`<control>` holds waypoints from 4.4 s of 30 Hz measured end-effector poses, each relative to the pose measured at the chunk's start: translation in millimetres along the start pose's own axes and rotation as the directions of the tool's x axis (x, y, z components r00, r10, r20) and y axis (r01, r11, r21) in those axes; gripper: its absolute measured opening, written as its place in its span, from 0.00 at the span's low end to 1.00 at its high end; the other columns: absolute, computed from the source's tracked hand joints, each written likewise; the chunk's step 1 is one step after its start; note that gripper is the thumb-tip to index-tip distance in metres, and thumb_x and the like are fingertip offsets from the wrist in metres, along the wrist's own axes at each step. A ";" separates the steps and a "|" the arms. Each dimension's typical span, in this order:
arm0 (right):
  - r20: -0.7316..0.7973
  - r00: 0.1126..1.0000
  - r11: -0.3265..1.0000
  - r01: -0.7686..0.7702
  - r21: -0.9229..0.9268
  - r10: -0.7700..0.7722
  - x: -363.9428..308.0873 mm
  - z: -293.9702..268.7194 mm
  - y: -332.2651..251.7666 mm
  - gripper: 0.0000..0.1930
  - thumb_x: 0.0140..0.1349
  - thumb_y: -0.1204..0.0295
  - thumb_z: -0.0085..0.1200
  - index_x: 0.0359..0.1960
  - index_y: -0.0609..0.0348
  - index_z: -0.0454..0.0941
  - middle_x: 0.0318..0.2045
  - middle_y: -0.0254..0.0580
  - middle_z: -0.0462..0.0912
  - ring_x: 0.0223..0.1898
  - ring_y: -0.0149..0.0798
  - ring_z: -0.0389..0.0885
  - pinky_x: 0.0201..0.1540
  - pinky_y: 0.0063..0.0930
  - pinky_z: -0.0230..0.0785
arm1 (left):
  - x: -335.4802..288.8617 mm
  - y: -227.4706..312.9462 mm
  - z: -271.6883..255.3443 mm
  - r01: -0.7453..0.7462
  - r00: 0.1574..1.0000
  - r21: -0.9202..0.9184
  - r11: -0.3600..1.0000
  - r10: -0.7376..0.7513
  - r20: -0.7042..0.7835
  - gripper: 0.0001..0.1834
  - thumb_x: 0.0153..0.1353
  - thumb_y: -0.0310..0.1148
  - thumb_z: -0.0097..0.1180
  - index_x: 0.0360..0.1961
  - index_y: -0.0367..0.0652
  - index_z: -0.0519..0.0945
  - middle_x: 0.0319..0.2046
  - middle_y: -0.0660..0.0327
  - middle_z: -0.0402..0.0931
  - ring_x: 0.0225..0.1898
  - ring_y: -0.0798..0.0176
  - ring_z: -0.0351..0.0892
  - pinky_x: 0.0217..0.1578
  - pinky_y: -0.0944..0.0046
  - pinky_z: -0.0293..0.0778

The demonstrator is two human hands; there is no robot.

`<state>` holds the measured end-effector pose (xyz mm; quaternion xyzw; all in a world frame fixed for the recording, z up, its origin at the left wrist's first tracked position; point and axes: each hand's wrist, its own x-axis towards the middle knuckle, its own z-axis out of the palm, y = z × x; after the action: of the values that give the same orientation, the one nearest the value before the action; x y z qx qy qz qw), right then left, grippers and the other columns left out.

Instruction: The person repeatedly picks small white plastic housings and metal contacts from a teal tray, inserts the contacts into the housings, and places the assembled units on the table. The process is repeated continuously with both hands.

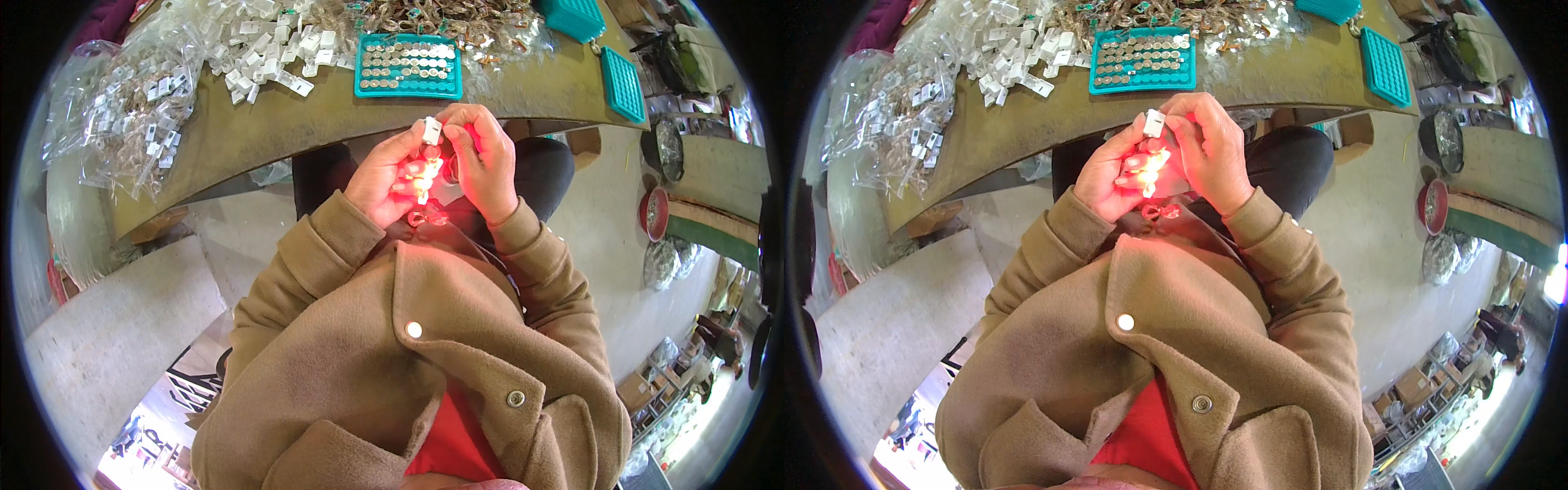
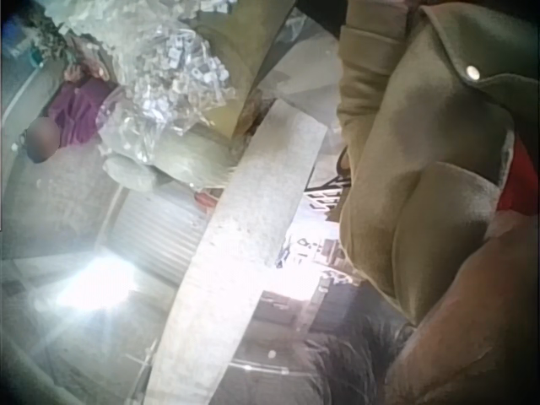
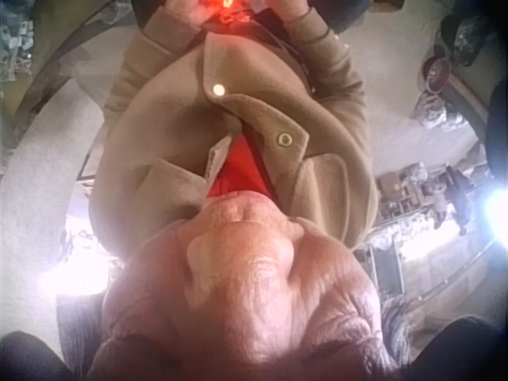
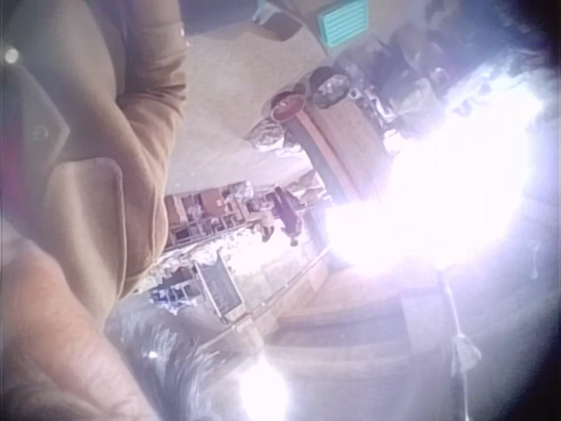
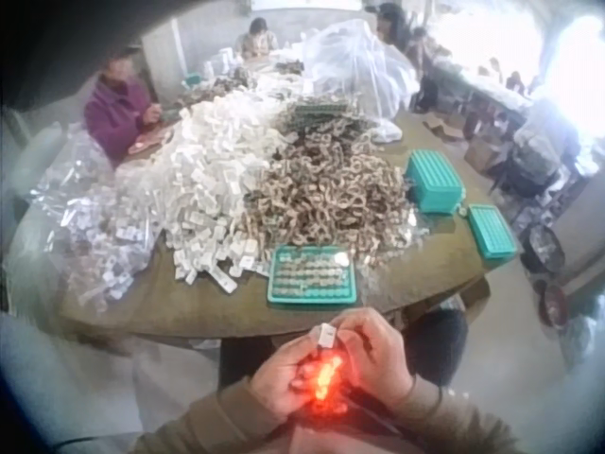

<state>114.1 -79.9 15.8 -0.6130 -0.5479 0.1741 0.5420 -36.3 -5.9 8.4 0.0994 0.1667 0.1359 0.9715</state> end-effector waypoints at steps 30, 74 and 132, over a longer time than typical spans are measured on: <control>0.252 0.968 0.989 0.051 -0.136 -0.015 20.6 -2.0 -15.9 0.05 0.58 0.85 0.52 0.35 0.65 0.72 0.33 0.49 0.76 0.33 0.52 0.76 0.37 0.33 0.70 | -0.8 8.1 -6.6 -0.056 0.968 0.305 0.951 0.127 -0.216 0.10 0.69 0.40 0.54 0.35 0.46 0.74 0.27 0.68 0.73 0.19 0.83 0.65 0.14 0.81 0.55; 0.373 0.900 0.689 0.418 -0.592 -0.225 190.5 70.0 -3.2 0.08 0.60 0.68 0.55 0.36 0.55 0.83 0.32 0.46 0.82 0.37 0.50 0.83 0.40 0.41 0.76 | -36.6 76.8 -24.7 -0.207 0.773 0.866 0.455 0.619 -0.140 0.12 0.65 0.33 0.55 0.43 0.37 0.83 0.33 0.63 0.83 0.31 0.76 0.77 0.29 0.75 0.70; 0.286 0.825 0.590 -0.552 0.589 0.487 64.8 45.0 -35.7 0.04 0.65 0.75 0.55 0.38 0.56 0.73 0.29 0.26 0.74 0.27 0.20 0.70 0.29 0.16 0.62 | -59.0 110.7 -28.8 -0.193 0.379 0.979 0.062 0.925 0.016 0.08 0.66 0.28 0.57 0.43 0.40 0.83 0.33 0.68 0.81 0.32 0.77 0.74 0.32 0.74 0.71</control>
<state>82.6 -9.5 55.2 -0.5099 -0.2742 0.5316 0.6182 -125.4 85.3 25.7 0.6024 0.4720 0.4572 0.4531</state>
